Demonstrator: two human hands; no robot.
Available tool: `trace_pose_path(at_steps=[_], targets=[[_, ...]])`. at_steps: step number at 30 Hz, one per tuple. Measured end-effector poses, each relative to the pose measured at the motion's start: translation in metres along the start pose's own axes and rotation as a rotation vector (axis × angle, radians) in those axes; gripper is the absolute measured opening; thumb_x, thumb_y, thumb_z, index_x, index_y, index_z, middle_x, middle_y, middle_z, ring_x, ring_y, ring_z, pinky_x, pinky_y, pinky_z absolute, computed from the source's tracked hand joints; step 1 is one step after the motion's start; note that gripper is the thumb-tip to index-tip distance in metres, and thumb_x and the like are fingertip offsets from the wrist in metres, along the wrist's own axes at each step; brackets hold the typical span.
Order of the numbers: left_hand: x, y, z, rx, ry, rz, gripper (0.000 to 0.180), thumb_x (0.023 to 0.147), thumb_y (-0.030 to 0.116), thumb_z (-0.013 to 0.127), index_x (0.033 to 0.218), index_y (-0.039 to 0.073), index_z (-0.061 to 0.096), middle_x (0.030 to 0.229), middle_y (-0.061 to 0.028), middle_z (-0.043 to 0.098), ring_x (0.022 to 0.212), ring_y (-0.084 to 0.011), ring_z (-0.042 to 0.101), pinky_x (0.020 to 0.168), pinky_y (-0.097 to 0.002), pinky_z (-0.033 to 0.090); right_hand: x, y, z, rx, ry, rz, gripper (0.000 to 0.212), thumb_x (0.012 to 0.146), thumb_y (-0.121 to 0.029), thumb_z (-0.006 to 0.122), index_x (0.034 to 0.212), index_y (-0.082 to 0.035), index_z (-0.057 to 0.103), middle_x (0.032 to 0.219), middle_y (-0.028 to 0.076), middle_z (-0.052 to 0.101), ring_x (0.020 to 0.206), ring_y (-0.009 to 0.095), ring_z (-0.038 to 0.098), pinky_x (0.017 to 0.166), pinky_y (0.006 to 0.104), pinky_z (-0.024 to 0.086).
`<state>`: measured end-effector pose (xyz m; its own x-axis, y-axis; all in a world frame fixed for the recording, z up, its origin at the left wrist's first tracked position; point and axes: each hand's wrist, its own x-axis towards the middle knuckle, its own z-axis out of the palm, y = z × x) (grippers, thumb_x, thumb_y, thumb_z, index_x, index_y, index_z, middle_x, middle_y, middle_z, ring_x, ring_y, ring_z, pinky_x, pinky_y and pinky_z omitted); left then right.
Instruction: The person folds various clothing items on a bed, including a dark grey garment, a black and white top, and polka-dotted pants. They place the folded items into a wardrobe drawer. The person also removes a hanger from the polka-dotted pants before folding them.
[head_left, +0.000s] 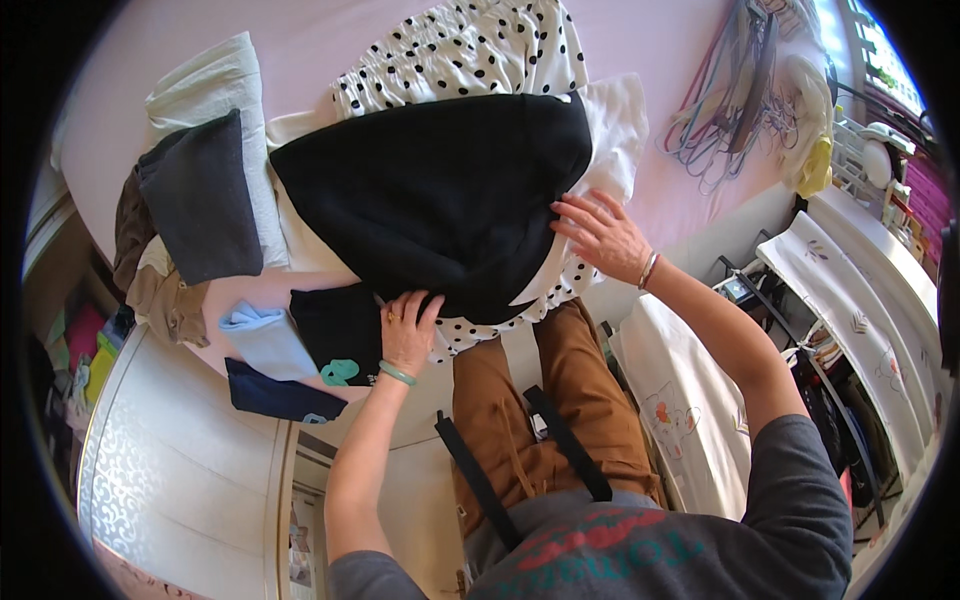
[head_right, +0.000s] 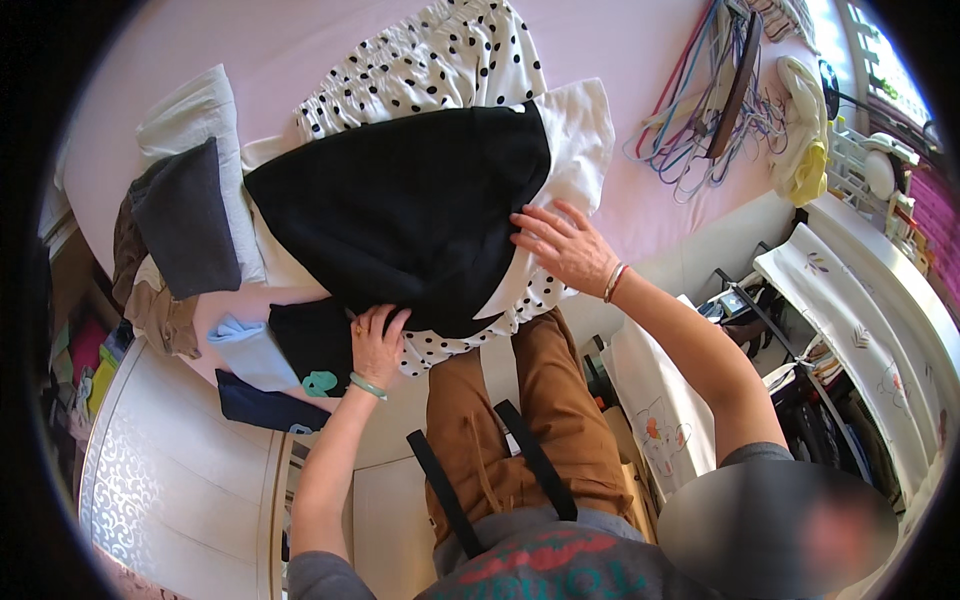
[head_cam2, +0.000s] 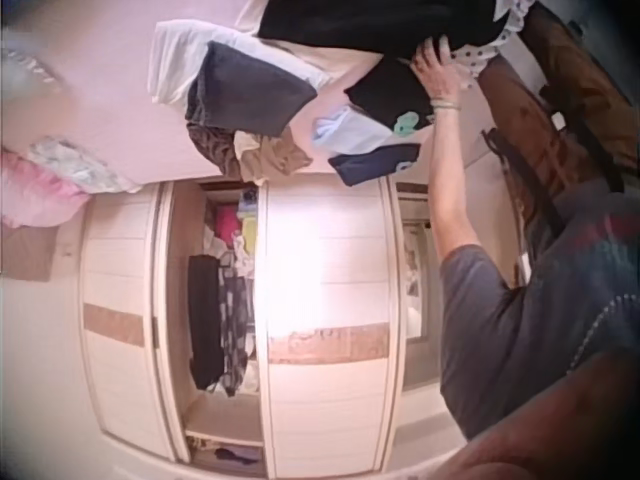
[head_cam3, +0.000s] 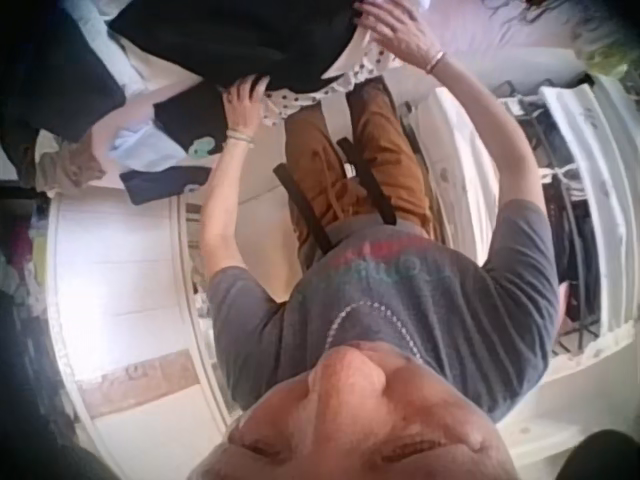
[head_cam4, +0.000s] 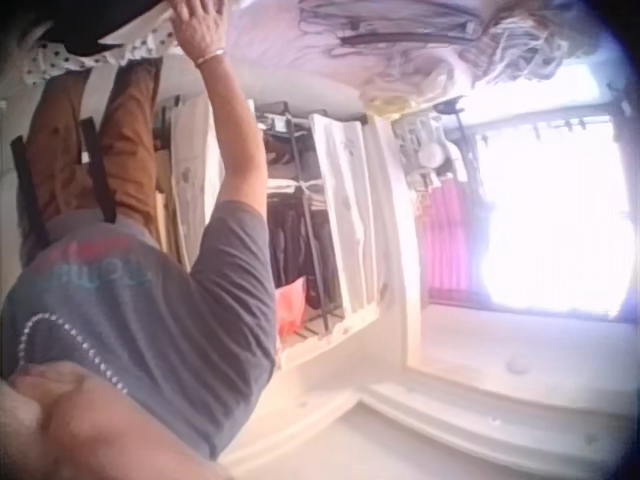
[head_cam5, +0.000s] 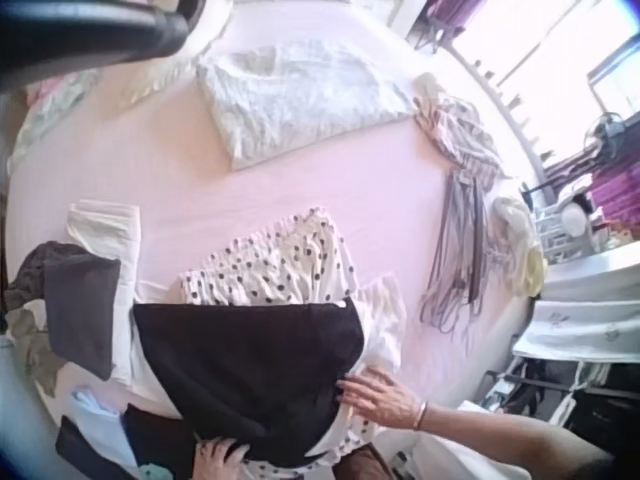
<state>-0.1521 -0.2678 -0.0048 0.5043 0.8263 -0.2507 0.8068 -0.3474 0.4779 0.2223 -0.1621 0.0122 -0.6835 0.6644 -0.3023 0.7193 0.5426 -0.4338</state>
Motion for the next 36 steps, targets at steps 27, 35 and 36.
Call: trace_pose_path(at_steps=[27, 35, 36], targets=[[0.135, -0.092, -0.162, -0.537, 0.134, -0.530, 0.015, 0.088, 0.012, 0.069, 0.099, 0.002, 0.070, 0.083, -0.0025, 0.068, 0.077, -0.0072, 0.058, 0.072, -0.0236, 0.047, 0.026, 0.032, -0.056, 0.774, 0.171, 0.583, 0.022, 0.096, -0.023, 0.057, 0.094, -0.001, 0.063, 0.071, 0.018, 0.057, 0.064, 0.031, 0.057, 0.063, 0.0372, 0.046], [0.200, -0.132, -0.137, -0.355, 0.099, -0.543, 0.022, 0.084, 0.024, 0.073, 0.098, 0.008, 0.071, 0.082, -0.0084, 0.070, 0.074, -0.0175, 0.064, 0.073, -0.0297, 0.049, 0.069, 0.060, -0.049, 0.454, 0.161, 0.713, 0.038, 0.094, -0.037, 0.057, 0.079, -0.002, 0.058, 0.067, 0.019, 0.057, 0.063, 0.036, 0.055, 0.060, 0.0426, 0.044], [0.201, -0.132, -0.135, -0.333, 0.097, -0.557, 0.022, 0.083, 0.023, 0.074, 0.097, 0.007, 0.071, 0.080, -0.0083, 0.069, 0.072, -0.0172, 0.063, 0.072, -0.0289, 0.049, 0.070, 0.059, -0.047, 0.426, 0.182, 0.714, 0.038, 0.094, -0.038, 0.057, 0.078, -0.003, 0.059, 0.068, 0.018, 0.058, 0.064, 0.036, 0.056, 0.060, 0.0431, 0.045]])
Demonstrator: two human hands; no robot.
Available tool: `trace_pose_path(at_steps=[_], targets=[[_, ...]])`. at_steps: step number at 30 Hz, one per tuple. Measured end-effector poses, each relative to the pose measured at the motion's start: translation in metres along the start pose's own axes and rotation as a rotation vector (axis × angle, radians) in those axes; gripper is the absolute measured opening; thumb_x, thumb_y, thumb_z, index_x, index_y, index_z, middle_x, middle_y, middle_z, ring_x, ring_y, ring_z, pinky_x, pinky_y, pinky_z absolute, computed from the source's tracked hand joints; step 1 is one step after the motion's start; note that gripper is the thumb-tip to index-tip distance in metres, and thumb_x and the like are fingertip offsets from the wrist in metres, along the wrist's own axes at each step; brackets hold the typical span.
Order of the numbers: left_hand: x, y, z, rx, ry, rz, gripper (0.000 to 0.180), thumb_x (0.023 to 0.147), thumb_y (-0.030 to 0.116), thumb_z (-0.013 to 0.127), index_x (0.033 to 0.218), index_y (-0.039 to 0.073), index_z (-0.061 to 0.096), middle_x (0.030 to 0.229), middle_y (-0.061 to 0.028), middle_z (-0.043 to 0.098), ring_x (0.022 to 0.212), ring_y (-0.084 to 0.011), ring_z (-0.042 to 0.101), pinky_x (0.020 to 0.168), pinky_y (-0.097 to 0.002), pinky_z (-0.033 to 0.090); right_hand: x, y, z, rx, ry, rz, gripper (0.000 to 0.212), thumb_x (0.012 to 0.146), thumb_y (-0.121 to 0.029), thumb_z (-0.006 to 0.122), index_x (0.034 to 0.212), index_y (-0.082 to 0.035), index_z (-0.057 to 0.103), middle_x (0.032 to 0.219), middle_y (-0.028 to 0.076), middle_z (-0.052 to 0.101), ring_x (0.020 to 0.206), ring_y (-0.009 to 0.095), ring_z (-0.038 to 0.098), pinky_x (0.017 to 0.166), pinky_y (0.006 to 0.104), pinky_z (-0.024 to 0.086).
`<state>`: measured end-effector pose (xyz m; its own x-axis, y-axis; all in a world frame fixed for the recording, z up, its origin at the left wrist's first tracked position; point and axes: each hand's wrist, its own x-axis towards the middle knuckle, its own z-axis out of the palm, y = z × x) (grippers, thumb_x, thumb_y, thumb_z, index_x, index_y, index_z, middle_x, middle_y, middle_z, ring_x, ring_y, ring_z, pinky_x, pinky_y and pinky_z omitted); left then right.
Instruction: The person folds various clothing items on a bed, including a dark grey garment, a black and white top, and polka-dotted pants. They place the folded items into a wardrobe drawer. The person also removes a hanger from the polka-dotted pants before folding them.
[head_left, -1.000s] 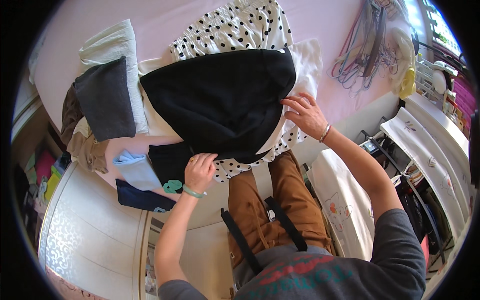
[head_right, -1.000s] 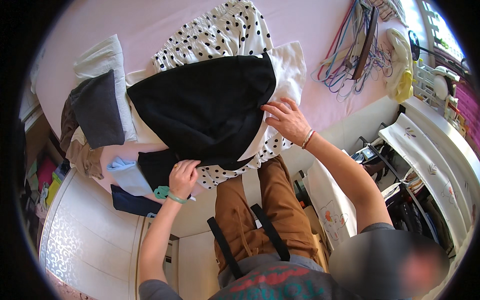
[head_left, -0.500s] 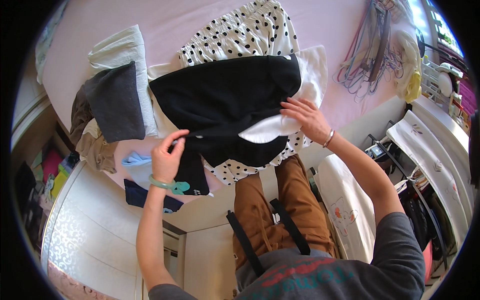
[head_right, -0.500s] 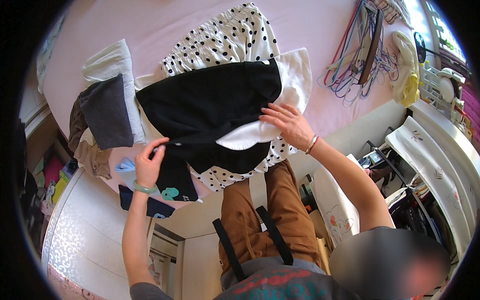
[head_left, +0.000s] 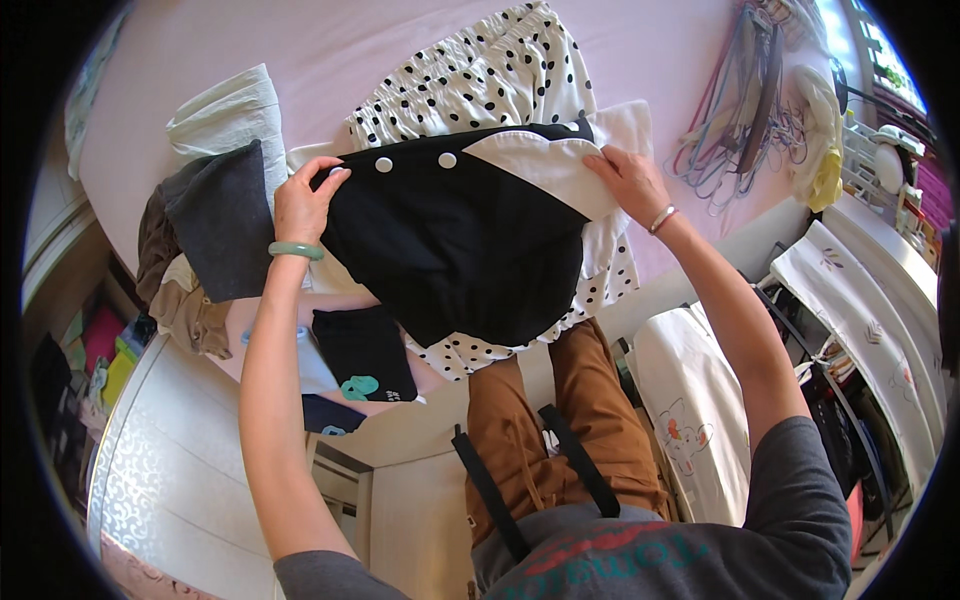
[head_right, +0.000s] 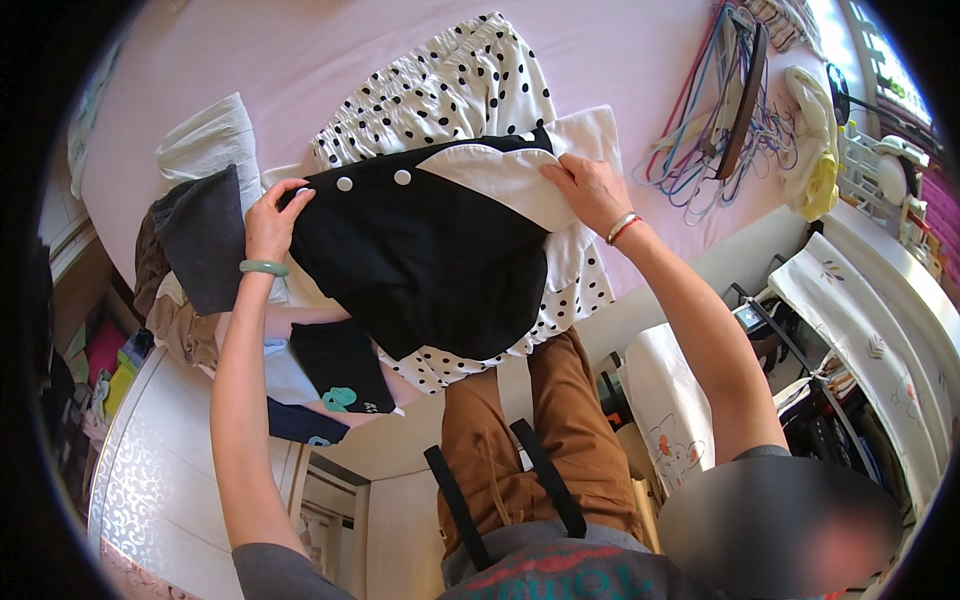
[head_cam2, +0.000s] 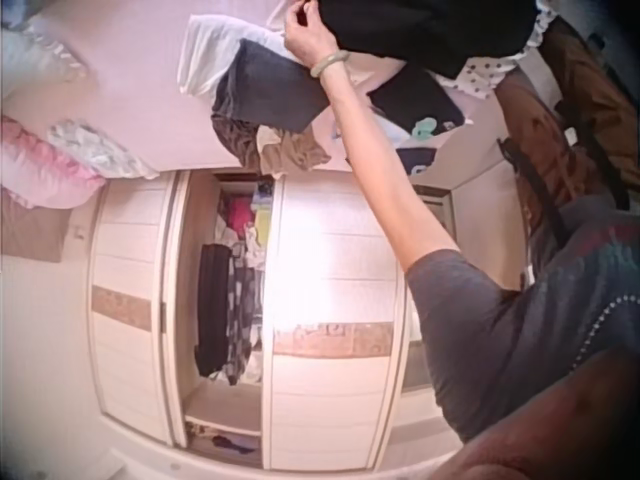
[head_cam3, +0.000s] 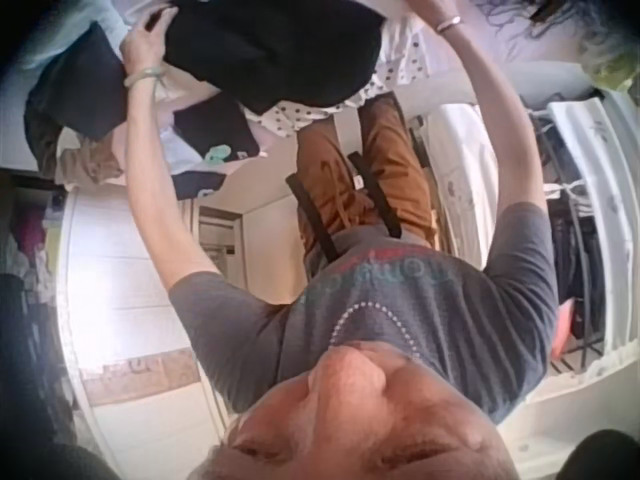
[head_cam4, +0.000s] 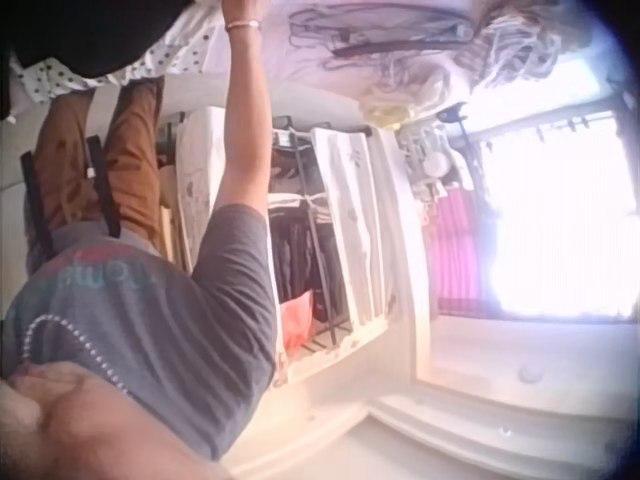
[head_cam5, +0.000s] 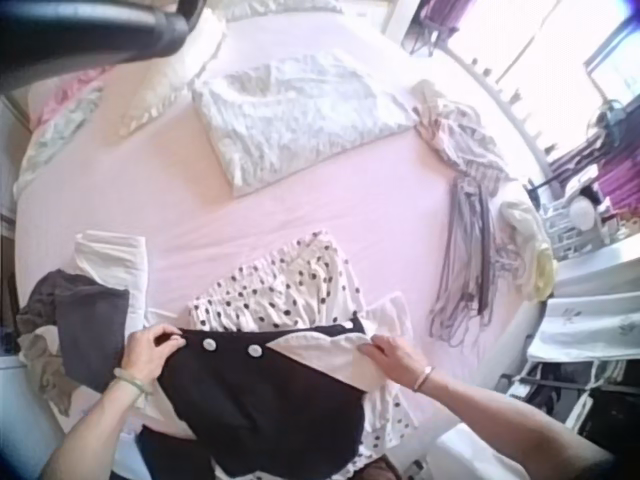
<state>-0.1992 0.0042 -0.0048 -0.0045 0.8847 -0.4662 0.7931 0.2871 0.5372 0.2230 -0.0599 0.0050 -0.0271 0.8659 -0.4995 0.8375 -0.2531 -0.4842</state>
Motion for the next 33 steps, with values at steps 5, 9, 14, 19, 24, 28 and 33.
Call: trace_pose_path(at_steps=[5, 9, 14, 19, 24, 28, 33], targets=[[-0.007, -0.006, 0.001, 0.170, 0.167, 0.270, 0.016, 0.080, 0.020, 0.075, 0.090, 0.008, 0.071, 0.096, -0.0048, 0.066, 0.092, -0.0208, 0.063, 0.083, -0.0327, 0.047, -0.006, -0.010, -0.008, -0.081, -0.029, 0.027, 0.034, 0.093, -0.036, 0.058, 0.077, -0.006, 0.061, 0.076, 0.016, 0.062, 0.074, 0.034, 0.060, 0.064, 0.0429, 0.047], [-0.002, -0.003, -0.001, 0.323, 0.196, 0.374, 0.017, 0.077, 0.021, 0.076, 0.088, 0.010, 0.068, 0.108, -0.0032, 0.063, 0.106, -0.0240, 0.059, 0.089, -0.0388, 0.042, -0.001, -0.006, -0.006, -0.245, 0.173, -0.250, 0.026, 0.091, -0.034, 0.061, 0.089, -0.008, 0.065, 0.100, 0.009, 0.065, 0.102, 0.028, 0.058, 0.086, 0.0402, 0.046], [0.003, 0.018, -0.005, 0.383, 0.014, 0.196, 0.027, 0.077, 0.026, 0.077, 0.096, 0.014, 0.063, 0.103, -0.0015, 0.064, 0.101, -0.0224, 0.060, 0.090, -0.0404, 0.037, 0.013, -0.024, -0.005, -0.285, 0.283, -0.373, 0.037, 0.087, -0.037, 0.066, 0.111, -0.009, 0.061, 0.110, 0.004, 0.062, 0.117, 0.025, 0.051, 0.106, 0.0436, 0.032], [0.006, 0.013, -0.013, 0.460, -0.109, 0.204, 0.028, 0.077, 0.028, 0.077, 0.092, 0.011, 0.061, 0.095, -0.0045, 0.066, 0.098, -0.0233, 0.061, 0.088, -0.0406, 0.038, 0.027, -0.036, -0.014, -0.468, 0.021, -0.380, 0.037, 0.086, -0.040, 0.067, 0.107, -0.010, 0.061, 0.106, 0.006, 0.063, 0.114, 0.025, 0.052, 0.108, 0.0470, 0.029], [-0.005, 0.010, -0.024, 0.108, -0.135, 0.127, 0.031, 0.076, 0.025, 0.078, 0.086, 0.004, 0.058, 0.077, -0.0091, 0.064, 0.073, -0.0260, 0.060, 0.069, -0.0363, 0.045, 0.031, -0.022, -0.018, -0.312, 0.055, -0.620, 0.032, 0.088, -0.040, 0.064, 0.096, -0.010, 0.059, 0.090, 0.010, 0.064, 0.096, 0.028, 0.058, 0.097, 0.0406, 0.041], [-0.025, 0.019, -0.045, -0.001, -0.147, 0.131, 0.025, 0.075, 0.012, 0.078, 0.079, 0.001, 0.055, 0.068, -0.0015, 0.055, 0.064, -0.0095, 0.046, 0.061, -0.0259, 0.041, 0.011, -0.020, -0.032, -0.168, -0.055, -0.426, 0.037, 0.087, -0.042, 0.066, 0.093, -0.007, 0.057, 0.064, 0.014, 0.060, 0.071, 0.032, 0.062, 0.068, 0.0418, 0.048], [-0.051, 0.053, -0.091, -0.062, -0.137, 0.229, 0.022, 0.073, 0.004, 0.078, 0.077, 0.003, 0.056, 0.068, 0.0031, 0.047, 0.063, -0.0054, 0.041, 0.058, -0.0228, 0.036, -0.011, -0.055, -0.086, -0.099, -0.178, -0.444, 0.038, 0.081, -0.038, 0.073, 0.091, -0.003, 0.061, 0.071, 0.015, 0.062, 0.065, 0.033, 0.060, 0.060, 0.0402, 0.048]])
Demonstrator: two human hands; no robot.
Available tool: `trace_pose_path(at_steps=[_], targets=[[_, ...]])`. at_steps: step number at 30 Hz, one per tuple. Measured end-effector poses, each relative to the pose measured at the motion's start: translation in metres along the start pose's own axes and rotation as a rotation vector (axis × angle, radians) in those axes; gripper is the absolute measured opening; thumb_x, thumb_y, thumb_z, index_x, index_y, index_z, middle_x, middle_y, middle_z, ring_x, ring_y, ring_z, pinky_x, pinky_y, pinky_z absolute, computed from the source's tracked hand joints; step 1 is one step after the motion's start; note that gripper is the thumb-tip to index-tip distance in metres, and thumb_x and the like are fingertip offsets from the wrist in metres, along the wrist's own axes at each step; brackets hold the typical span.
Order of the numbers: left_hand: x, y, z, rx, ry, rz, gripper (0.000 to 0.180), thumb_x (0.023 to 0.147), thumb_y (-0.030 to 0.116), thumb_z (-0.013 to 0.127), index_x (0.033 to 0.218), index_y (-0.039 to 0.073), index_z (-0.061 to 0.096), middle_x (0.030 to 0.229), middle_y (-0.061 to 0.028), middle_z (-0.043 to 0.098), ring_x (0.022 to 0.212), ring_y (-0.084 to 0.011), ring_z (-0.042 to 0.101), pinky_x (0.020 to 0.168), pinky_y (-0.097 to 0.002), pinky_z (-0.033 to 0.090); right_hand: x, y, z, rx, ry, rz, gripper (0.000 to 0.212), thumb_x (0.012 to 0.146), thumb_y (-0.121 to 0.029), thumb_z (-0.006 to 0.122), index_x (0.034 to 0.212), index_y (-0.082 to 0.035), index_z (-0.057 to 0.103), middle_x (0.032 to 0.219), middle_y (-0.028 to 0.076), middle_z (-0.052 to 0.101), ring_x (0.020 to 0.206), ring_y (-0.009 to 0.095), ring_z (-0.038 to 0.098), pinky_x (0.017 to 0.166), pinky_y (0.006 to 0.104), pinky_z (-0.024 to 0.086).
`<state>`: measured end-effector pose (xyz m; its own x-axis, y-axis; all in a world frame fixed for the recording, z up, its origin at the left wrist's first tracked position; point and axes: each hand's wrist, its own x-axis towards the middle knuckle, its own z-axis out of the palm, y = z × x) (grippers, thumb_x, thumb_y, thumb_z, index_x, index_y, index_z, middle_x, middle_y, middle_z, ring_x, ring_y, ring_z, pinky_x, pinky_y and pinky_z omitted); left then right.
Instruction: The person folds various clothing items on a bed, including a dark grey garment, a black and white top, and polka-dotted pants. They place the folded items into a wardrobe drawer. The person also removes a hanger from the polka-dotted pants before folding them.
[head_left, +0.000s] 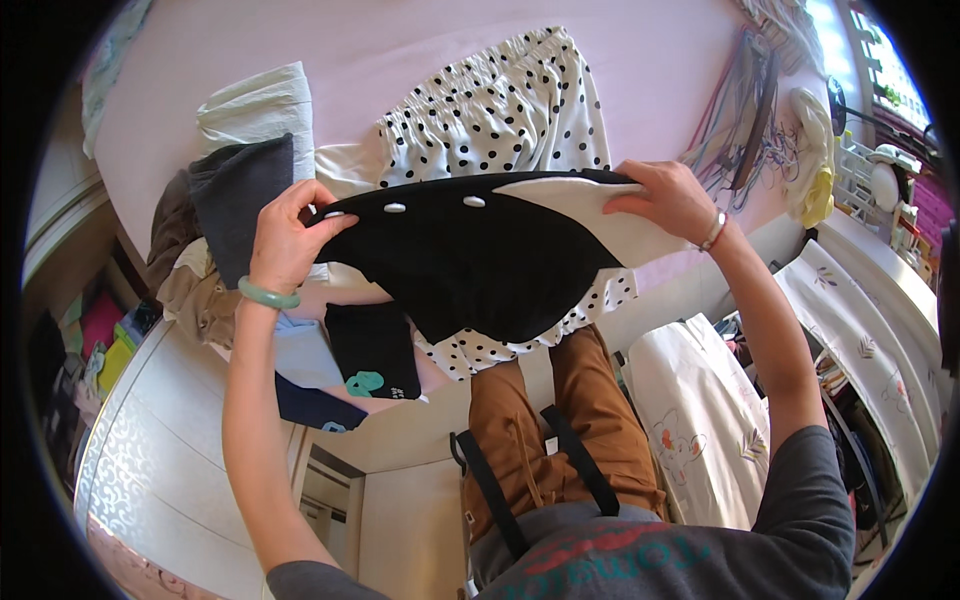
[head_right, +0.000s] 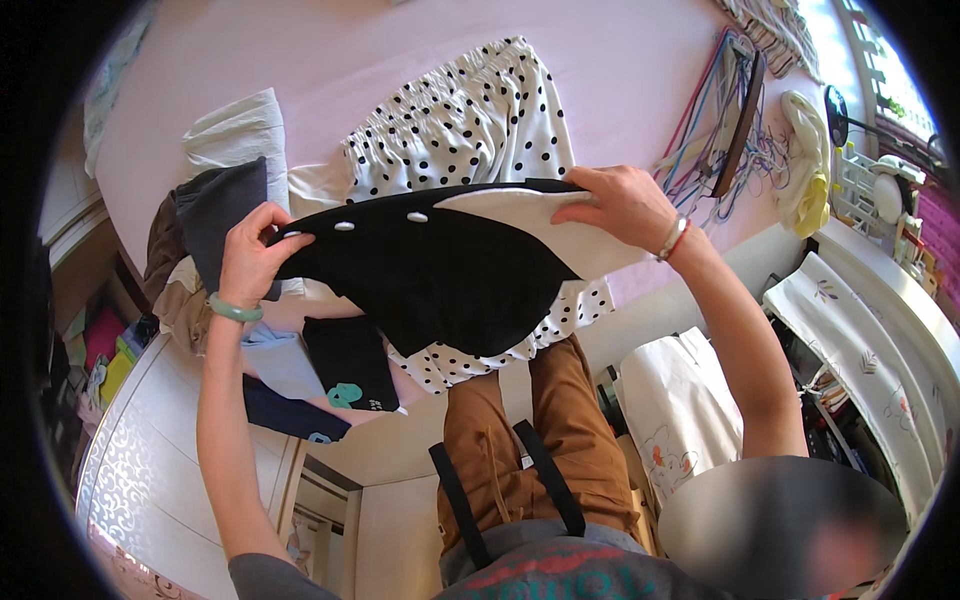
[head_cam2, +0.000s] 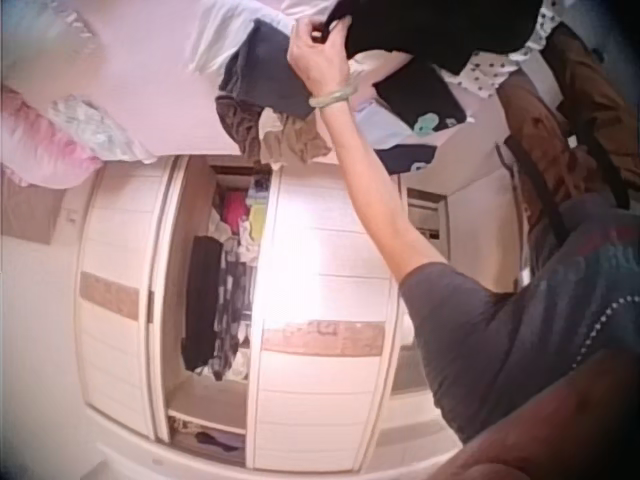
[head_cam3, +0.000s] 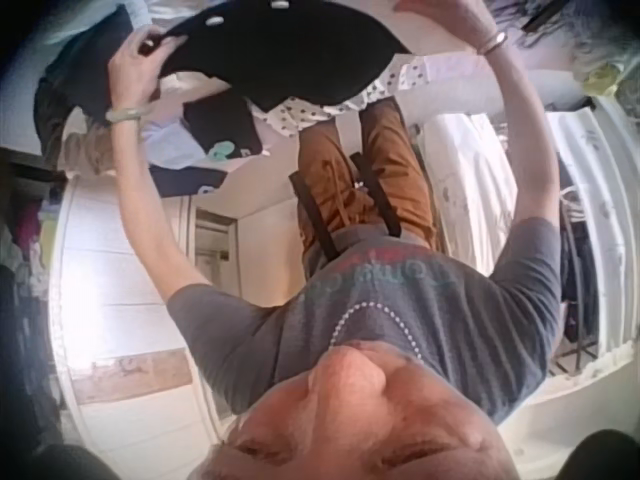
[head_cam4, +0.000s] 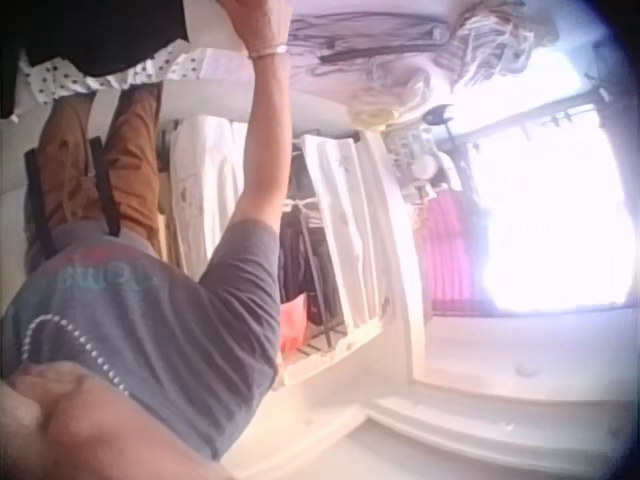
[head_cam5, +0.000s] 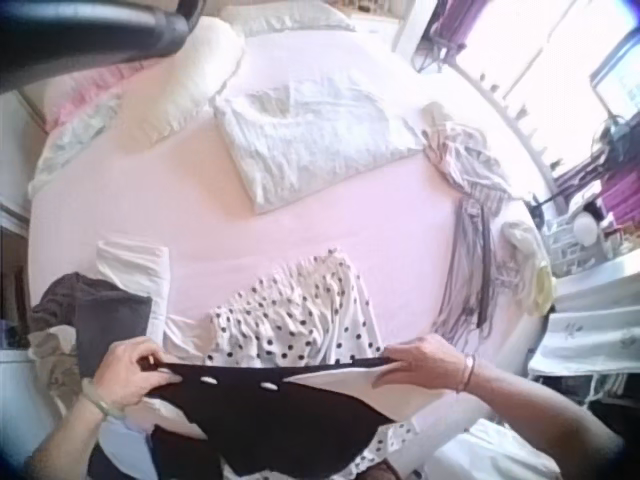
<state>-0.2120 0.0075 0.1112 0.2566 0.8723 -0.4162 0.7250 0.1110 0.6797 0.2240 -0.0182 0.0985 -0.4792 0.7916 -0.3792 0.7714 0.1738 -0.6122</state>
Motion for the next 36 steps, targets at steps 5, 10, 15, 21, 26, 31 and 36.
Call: trace_pose_path(at_steps=[5, 10, 15, 21, 26, 31, 36], targets=[[-0.019, 0.053, -0.063, -0.093, 0.149, 0.075, 0.021, 0.074, -0.004, 0.076, 0.079, 0.003, 0.057, 0.075, 0.0039, 0.051, 0.070, -0.0063, 0.046, 0.065, -0.0204, 0.039, -0.004, -0.057, -0.093, 0.060, 0.153, -0.055, 0.022, 0.079, -0.018, 0.075, 0.089, -0.001, 0.065, 0.070, 0.013, 0.057, 0.061, 0.025, 0.057, 0.058, 0.0319, 0.047], [-0.031, 0.115, -0.126, 0.035, 0.496, 0.390, 0.019, 0.074, -0.006, 0.076, 0.084, 0.002, 0.062, 0.081, 0.0008, 0.057, 0.075, -0.0083, 0.052, 0.069, -0.0212, 0.043, -0.007, -0.112, -0.187, -0.215, 0.525, -0.196, 0.019, 0.080, -0.005, 0.070, 0.097, 0.000, 0.066, 0.081, 0.008, 0.061, 0.066, 0.018, 0.060, 0.061, 0.0288, 0.048], [-0.048, 0.128, -0.127, 0.278, 0.645, 0.555, 0.022, 0.070, -0.008, 0.076, 0.085, 0.002, 0.063, 0.084, -0.0054, 0.058, 0.077, -0.0163, 0.057, 0.071, -0.0255, 0.047, -0.015, -0.116, -0.197, -0.406, 0.667, -0.311, 0.032, 0.071, 0.010, 0.060, 0.096, -0.006, 0.070, 0.087, 0.007, 0.062, 0.074, 0.021, 0.063, 0.063, 0.0275, 0.049], [-0.049, 0.054, -0.038, 0.514, 0.443, 0.619, 0.034, 0.062, -0.002, 0.072, 0.091, 0.010, 0.059, 0.087, -0.0068, 0.057, 0.084, -0.0254, 0.059, 0.073, -0.0376, 0.049, -0.019, -0.053, -0.093, -0.558, 0.524, -0.265, 0.034, 0.065, 0.004, 0.065, 0.093, -0.014, 0.073, 0.085, 0.003, 0.056, 0.081, 0.020, 0.059, 0.073, 0.0334, 0.046], [-0.075, -0.022, 0.085, 0.590, 0.215, 0.550, 0.018, 0.077, 0.009, 0.060, 0.094, 0.012, 0.055, 0.081, -0.0055, 0.046, 0.077, -0.0217, 0.054, 0.068, -0.0342, 0.049, -0.048, 0.014, 0.026, -0.517, 0.240, -0.218, 0.029, 0.072, -0.005, 0.062, 0.097, -0.017, 0.069, 0.089, 0.001, 0.053, 0.085, 0.017, 0.057, 0.078, 0.0325, 0.039], [-0.108, -0.068, 0.157, 0.547, -0.034, 0.465, 0.022, 0.076, 0.010, 0.063, 0.097, 0.012, 0.056, 0.086, -0.0064, 0.048, 0.082, -0.0236, 0.055, 0.072, -0.0353, 0.047, -0.063, 0.042, 0.102, -0.449, 0.042, -0.132, 0.037, 0.074, -0.005, 0.062, 0.109, -0.017, 0.066, 0.094, 0.002, 0.052, 0.094, 0.017, 0.054, 0.084, 0.0337, 0.039], [-0.110, -0.064, 0.137, 0.468, -0.295, 0.334, 0.027, 0.077, 0.018, 0.071, 0.101, 0.014, 0.060, 0.092, -0.0065, 0.054, 0.089, -0.0236, 0.058, 0.077, -0.0409, 0.046, -0.067, 0.025, 0.085, -0.324, -0.067, -0.045, 0.040, 0.077, -0.003, 0.063, 0.114, -0.018, 0.066, 0.099, 0.003, 0.059, 0.099, 0.019, 0.056, 0.095, 0.0368, 0.039]])
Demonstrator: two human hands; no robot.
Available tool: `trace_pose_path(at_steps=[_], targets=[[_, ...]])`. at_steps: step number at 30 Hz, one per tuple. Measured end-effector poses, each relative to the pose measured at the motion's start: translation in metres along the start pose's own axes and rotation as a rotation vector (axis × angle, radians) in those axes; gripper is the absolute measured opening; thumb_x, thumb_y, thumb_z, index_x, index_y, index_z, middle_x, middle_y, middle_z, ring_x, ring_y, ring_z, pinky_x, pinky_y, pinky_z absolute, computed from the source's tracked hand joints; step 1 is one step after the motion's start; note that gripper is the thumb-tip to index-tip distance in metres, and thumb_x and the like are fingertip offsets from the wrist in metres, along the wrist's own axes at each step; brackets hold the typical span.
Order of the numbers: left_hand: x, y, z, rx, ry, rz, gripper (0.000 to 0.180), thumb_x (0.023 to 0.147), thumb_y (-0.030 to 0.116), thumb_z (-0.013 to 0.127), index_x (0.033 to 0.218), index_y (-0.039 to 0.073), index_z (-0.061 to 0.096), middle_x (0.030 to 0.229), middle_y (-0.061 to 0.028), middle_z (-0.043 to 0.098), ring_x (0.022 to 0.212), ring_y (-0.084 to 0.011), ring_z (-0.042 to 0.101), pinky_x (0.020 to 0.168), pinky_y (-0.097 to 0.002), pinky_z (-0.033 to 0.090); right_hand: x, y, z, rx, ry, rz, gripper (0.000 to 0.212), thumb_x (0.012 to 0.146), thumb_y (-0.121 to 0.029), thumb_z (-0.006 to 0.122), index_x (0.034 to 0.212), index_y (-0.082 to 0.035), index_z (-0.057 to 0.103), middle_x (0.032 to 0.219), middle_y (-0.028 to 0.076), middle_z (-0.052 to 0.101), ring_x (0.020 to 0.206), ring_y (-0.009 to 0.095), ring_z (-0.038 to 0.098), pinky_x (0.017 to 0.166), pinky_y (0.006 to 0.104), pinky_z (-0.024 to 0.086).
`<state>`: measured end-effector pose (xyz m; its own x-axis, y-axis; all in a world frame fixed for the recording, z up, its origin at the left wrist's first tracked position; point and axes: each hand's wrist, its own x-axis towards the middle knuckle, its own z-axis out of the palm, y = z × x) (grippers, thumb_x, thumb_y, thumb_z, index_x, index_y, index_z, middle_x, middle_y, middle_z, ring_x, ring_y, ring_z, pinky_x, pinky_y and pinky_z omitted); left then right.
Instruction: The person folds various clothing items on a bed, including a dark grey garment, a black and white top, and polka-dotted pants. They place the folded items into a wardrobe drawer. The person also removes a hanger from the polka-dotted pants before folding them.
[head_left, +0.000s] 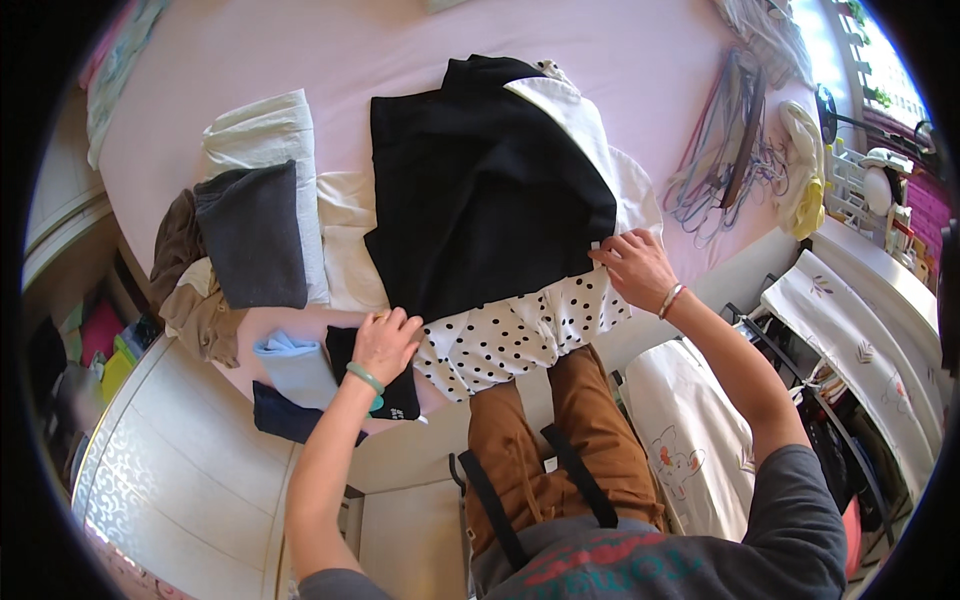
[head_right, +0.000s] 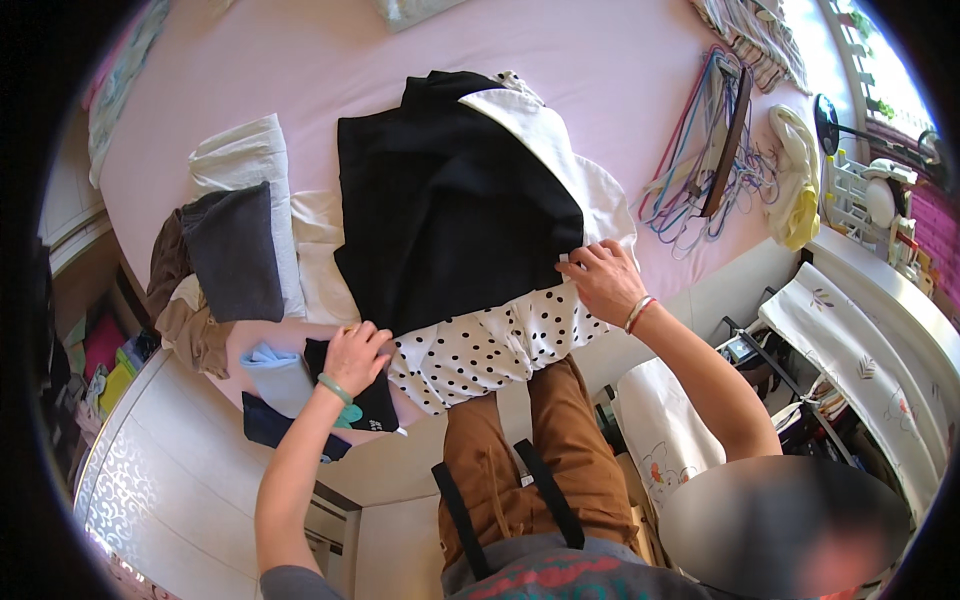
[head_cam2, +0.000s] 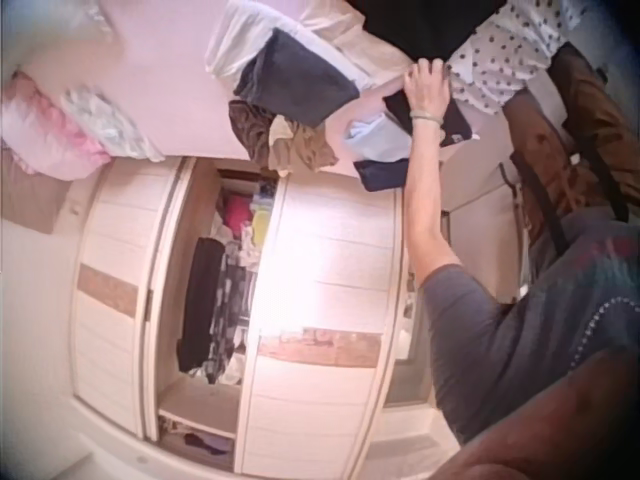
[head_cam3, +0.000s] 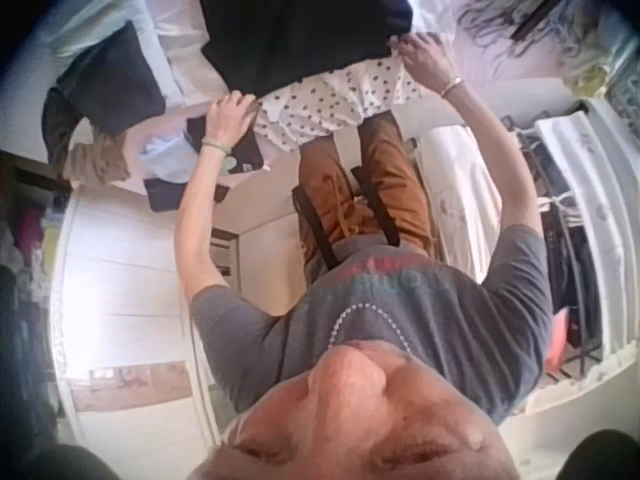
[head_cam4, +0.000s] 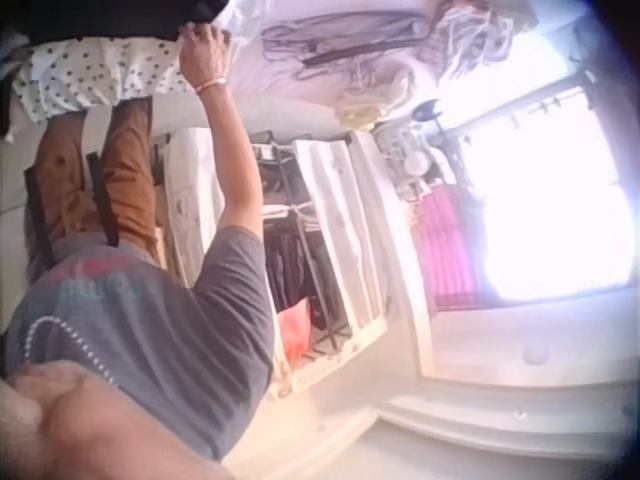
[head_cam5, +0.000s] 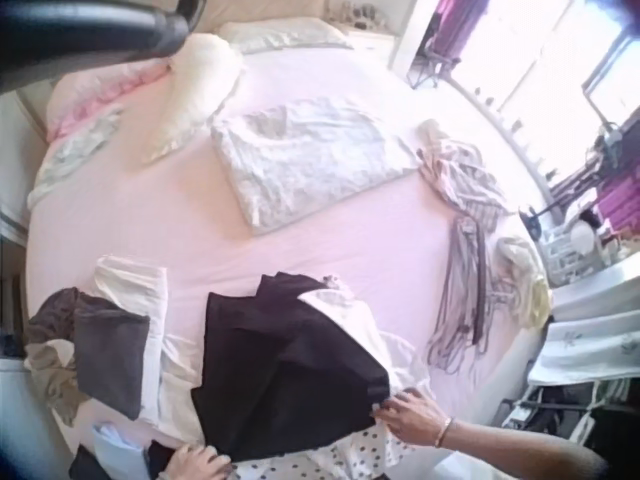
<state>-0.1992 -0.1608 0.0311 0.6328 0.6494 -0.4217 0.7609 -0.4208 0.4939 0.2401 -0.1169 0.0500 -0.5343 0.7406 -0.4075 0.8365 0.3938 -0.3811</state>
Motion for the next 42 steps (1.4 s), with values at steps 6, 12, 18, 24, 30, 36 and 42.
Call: trace_pose_path(at_steps=[6, 12, 18, 24, 30, 36, 42], targets=[[0.096, -0.039, -0.067, -0.665, 0.441, -0.682, 0.024, 0.093, 0.030, 0.063, 0.101, 0.008, 0.067, 0.077, -0.0063, 0.067, 0.058, -0.0122, 0.059, 0.057, -0.0297, 0.048, 0.071, 0.038, -0.052, 0.409, 0.422, 0.314, 0.039, 0.081, -0.016, 0.072, 0.118, -0.012, 0.063, 0.117, 0.011, 0.064, 0.109, 0.033, 0.057, 0.096, 0.0405, 0.045], [0.209, -0.086, -0.109, -1.098, 0.493, -0.737, 0.053, 0.083, 0.027, 0.076, 0.127, 0.003, 0.056, 0.103, -0.0052, 0.065, 0.063, -0.0086, 0.059, 0.057, -0.0245, 0.052, 0.164, 0.085, -0.051, 0.346, 0.298, 0.406, 0.063, 0.081, -0.042, 0.075, 0.131, -0.011, 0.055, 0.118, 0.013, 0.065, 0.108, 0.027, 0.062, 0.091, 0.0362, 0.050], [0.192, -0.094, -0.124, -1.241, 0.470, -0.759, 0.038, 0.080, 0.018, 0.079, 0.111, 0.006, 0.060, 0.086, 0.0011, 0.056, 0.062, -0.0057, 0.058, 0.057, -0.0225, 0.053, 0.141, 0.071, -0.076, 0.393, 0.312, 0.399, 0.039, 0.080, -0.031, 0.075, 0.110, -0.008, 0.064, 0.101, 0.011, 0.068, 0.094, 0.028, 0.064, 0.087, 0.0376, 0.049], [0.097, -0.045, -0.138, -1.160, 0.686, -0.355, 0.017, 0.084, -0.012, 0.060, 0.093, 0.002, 0.056, 0.100, -0.0063, 0.063, 0.082, -0.0157, 0.065, 0.065, -0.0256, 0.058, 0.067, 0.019, -0.090, 0.105, 0.525, -0.060, 0.014, 0.078, -0.009, 0.071, 0.085, -0.010, 0.058, 0.080, 0.003, 0.057, 0.083, 0.023, 0.059, 0.090, 0.0355, 0.041], [0.000, -0.011, -0.080, -0.336, 0.592, -0.158, 0.031, 0.063, -0.016, 0.057, 0.084, 0.007, 0.058, 0.095, -0.0088, 0.056, 0.089, -0.0293, 0.060, 0.081, -0.0356, 0.048, 0.012, -0.022, -0.032, 0.012, 0.287, -0.154, 0.016, 0.075, -0.009, 0.067, 0.087, -0.014, 0.057, 0.087, 0.001, 0.054, 0.092, 0.020, 0.056, 0.096, 0.0387, 0.038], [-0.026, 0.001, -0.001, -0.179, 0.485, -0.168, 0.032, 0.068, -0.014, 0.060, 0.089, 0.010, 0.063, 0.100, -0.0069, 0.057, 0.089, -0.0266, 0.062, 0.075, -0.0354, 0.052, -0.002, -0.019, 0.027, -0.028, 0.188, -0.128, 0.013, 0.076, -0.007, 0.062, 0.087, -0.013, 0.058, 0.090, 0.002, 0.055, 0.094, 0.020, 0.054, 0.099, 0.0391, 0.036], [-0.016, -0.006, 0.015, -0.349, 0.700, -0.423, 0.012, 0.087, 0.005, 0.062, 0.099, 0.006, 0.065, 0.106, -0.0073, 0.062, 0.087, -0.0228, 0.063, 0.075, -0.0309, 0.051, -0.002, -0.022, 0.027, -0.045, 0.175, -0.074, 0.020, 0.075, -0.007, 0.065, 0.093, -0.012, 0.061, 0.095, 0.003, 0.056, 0.096, 0.021, 0.054, 0.098, 0.0396, 0.037]])
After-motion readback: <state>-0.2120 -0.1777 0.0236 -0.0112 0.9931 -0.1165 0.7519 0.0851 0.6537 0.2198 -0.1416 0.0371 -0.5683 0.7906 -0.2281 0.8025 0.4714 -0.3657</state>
